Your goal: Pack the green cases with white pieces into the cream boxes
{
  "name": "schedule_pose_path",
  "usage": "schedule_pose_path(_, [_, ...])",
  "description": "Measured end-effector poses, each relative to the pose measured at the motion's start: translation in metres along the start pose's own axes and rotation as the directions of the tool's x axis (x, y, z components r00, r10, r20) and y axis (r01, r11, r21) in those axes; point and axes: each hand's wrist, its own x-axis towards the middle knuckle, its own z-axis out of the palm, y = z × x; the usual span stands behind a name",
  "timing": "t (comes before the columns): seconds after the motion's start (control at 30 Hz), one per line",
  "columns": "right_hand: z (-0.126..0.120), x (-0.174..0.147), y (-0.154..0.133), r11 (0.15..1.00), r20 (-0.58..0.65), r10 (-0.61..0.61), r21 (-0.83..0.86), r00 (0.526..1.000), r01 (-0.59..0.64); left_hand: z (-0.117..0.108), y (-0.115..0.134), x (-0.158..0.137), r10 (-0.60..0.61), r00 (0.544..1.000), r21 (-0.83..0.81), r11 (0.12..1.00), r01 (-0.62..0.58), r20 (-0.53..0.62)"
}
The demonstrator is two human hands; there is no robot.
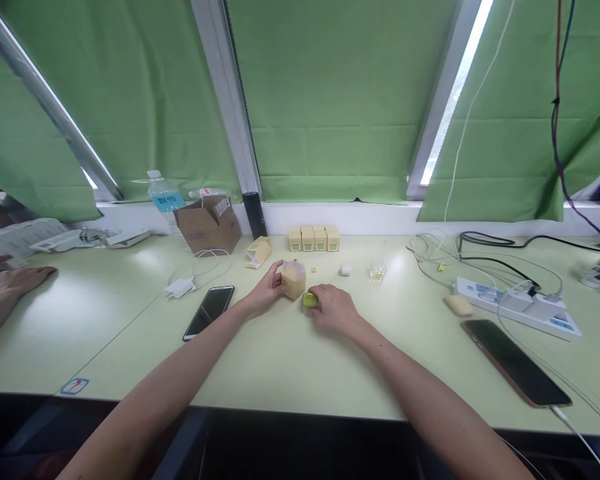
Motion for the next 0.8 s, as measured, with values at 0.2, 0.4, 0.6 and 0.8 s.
schedule_pose_path(0.2, [-0.012, 0.004, 0.011, 0.99, -0.006, 0.113, -0.081, 0.994, -0.113, 0.009, 0.008, -0.01, 0.177, 0.977, 0.227, 0.963, -0.147, -0.119])
schedule_pose_path(0.4, [-0.003, 0.008, 0.022, 0.994, -0.104, 0.108, -0.021, 0.989, -0.11, 0.03, 0.021, -0.022, 0.243, 0.947, 0.464, 0.877, -0.123, -0.208])
schedule_pose_path(0.6, [-0.005, 0.009, 0.026, 0.943, -0.557, -0.001, 0.277, 0.83, 0.187, 0.043, 0.023, -0.03, 0.29, 0.953, 0.488, 0.846, -0.214, -0.085])
schedule_pose_path(0.8, [-0.006, -0.002, 0.006, 0.847, -0.668, -0.175, 0.272, 0.724, 0.456, 0.051, 0.038, -0.037, 0.335, 0.935, 0.48, 0.806, -0.346, 0.112])
